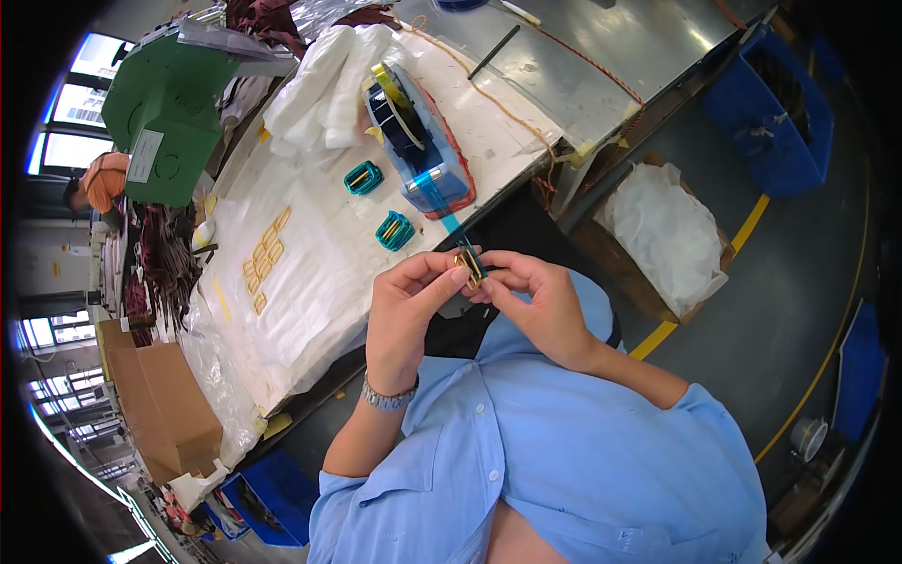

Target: Taping small metal buckles using a tape dispenser.

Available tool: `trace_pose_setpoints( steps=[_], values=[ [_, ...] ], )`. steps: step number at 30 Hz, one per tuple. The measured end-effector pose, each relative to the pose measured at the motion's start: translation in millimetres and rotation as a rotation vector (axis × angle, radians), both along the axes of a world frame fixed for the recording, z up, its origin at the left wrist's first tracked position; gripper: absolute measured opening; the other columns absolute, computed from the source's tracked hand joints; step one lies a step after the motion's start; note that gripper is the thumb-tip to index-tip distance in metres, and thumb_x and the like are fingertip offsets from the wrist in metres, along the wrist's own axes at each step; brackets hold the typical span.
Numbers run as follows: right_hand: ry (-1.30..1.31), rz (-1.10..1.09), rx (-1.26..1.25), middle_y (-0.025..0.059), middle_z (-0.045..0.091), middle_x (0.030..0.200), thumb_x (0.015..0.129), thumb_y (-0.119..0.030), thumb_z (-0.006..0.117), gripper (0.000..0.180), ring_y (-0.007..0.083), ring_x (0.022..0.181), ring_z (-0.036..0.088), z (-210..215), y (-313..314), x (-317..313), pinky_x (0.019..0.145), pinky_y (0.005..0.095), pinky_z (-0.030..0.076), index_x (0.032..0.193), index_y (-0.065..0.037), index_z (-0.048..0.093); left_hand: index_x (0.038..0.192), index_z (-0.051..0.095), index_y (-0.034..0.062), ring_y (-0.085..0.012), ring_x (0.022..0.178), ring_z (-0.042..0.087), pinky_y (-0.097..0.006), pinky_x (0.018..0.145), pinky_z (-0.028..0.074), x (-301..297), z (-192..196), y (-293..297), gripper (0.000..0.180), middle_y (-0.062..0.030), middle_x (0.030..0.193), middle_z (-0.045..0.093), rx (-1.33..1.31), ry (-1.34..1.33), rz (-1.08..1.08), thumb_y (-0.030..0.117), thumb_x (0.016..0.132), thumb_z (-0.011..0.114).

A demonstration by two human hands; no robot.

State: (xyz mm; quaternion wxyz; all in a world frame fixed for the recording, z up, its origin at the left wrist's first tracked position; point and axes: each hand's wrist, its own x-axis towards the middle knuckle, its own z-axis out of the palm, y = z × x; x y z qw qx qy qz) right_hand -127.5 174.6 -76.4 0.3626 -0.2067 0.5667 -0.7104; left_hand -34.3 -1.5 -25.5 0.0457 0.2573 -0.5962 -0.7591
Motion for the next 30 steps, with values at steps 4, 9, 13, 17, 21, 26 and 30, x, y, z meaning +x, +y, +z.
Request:
trace_pose_setpoints(
  steps=[4, 9, 13, 17, 21, 26, 30],
  values=[
    [-0.016, -0.042, -0.040, 0.0158, 0.083, 0.110, 0.106, 0.000, 0.065, 0.029, 0.0159, 0.101, 0.080, -5.8, -3.3, 0.9, 0.089, 0.0288, 0.063, 0.133, 0.011, 0.066, 0.113, 0.078, -0.0061, -0.0119, 0.095, 0.073, -0.028, 0.094, 0.057, -4.0, -1.0, 0.7, 0.018, -0.0109, 0.113, 0.081, -0.009, 0.004, 0.019, 0.009, 0.103, 0.076],
    [-0.270, 0.060, -0.134, 0.0200, 0.081, 0.116, 0.112, -0.010, 0.063, 0.028, 0.0222, 0.105, 0.080, -8.1, -3.3, -6.1, 0.095, 0.0336, 0.064, 0.131, 0.009, 0.067, 0.113, 0.076, -0.0046, -0.0156, 0.106, 0.073, -0.032, 0.099, 0.057, -5.0, -4.3, -7.4, 0.018, -0.0166, 0.122, 0.080, 0.006, -0.034, -0.031, 0.011, 0.106, 0.074],
    [-0.649, 0.114, -0.183, 0.0222, 0.079, 0.119, 0.114, -0.018, 0.063, 0.031, 0.0272, 0.107, 0.080, -8.1, -3.1, -14.8, 0.099, 0.0385, 0.065, 0.131, 0.007, 0.067, 0.113, 0.079, -0.0051, -0.0111, 0.098, 0.072, -0.028, 0.094, 0.057, -6.4, -10.0, -8.9, 0.018, -0.0115, 0.117, 0.081, 0.044, -0.008, -0.032, 0.011, 0.104, 0.076],
    [-0.806, 0.135, -0.195, 0.0229, 0.079, 0.119, 0.113, -0.020, 0.065, 0.034, 0.0297, 0.106, 0.081, -18.5, -9.3, -14.2, 0.100, 0.0414, 0.066, 0.132, 0.007, 0.068, 0.112, 0.079, -0.0048, -0.0104, 0.097, 0.072, -0.027, 0.093, 0.057, -6.5, -9.8, -8.2, 0.018, -0.0115, 0.118, 0.081, 0.025, -0.011, -0.027, 0.011, 0.104, 0.076],
    [-0.757, 0.158, -0.175, 0.0205, 0.080, 0.116, 0.111, -0.022, 0.068, 0.034, 0.0280, 0.102, 0.081, -20.8, -8.6, -16.8, 0.099, 0.0421, 0.065, 0.131, 0.005, 0.072, 0.112, 0.078, -0.0042, -0.0099, 0.099, 0.071, -0.027, 0.093, 0.057, -5.9, -9.5, -5.5, 0.017, -0.0112, 0.120, 0.081, -0.039, 0.008, -0.032, 0.011, 0.106, 0.075],
    [-0.740, 0.144, -0.165, 0.0209, 0.081, 0.114, 0.111, -0.022, 0.068, 0.033, 0.0285, 0.100, 0.081, -18.6, -6.4, -15.4, 0.097, 0.0422, 0.066, 0.129, 0.005, 0.073, 0.116, 0.077, -0.0039, -0.0110, 0.103, 0.071, -0.027, 0.097, 0.056, 0.0, -20.8, -4.0, 0.019, -0.0115, 0.122, 0.080, 0.013, 0.049, 0.035, 0.011, 0.108, 0.070],
    [-0.758, 0.117, -0.139, 0.0229, 0.080, 0.115, 0.110, -0.019, 0.068, 0.035, 0.0296, 0.101, 0.082, -13.2, -5.1, -15.0, 0.097, 0.0411, 0.067, 0.132, 0.007, 0.071, 0.140, 0.072, -0.0003, -0.0162, 0.111, 0.073, -0.029, 0.105, 0.054, 2.6, -38.7, -8.9, 0.033, -0.0083, 0.125, 0.080, -0.036, 0.008, -0.076, 0.014, 0.110, 0.068]
  ],
)
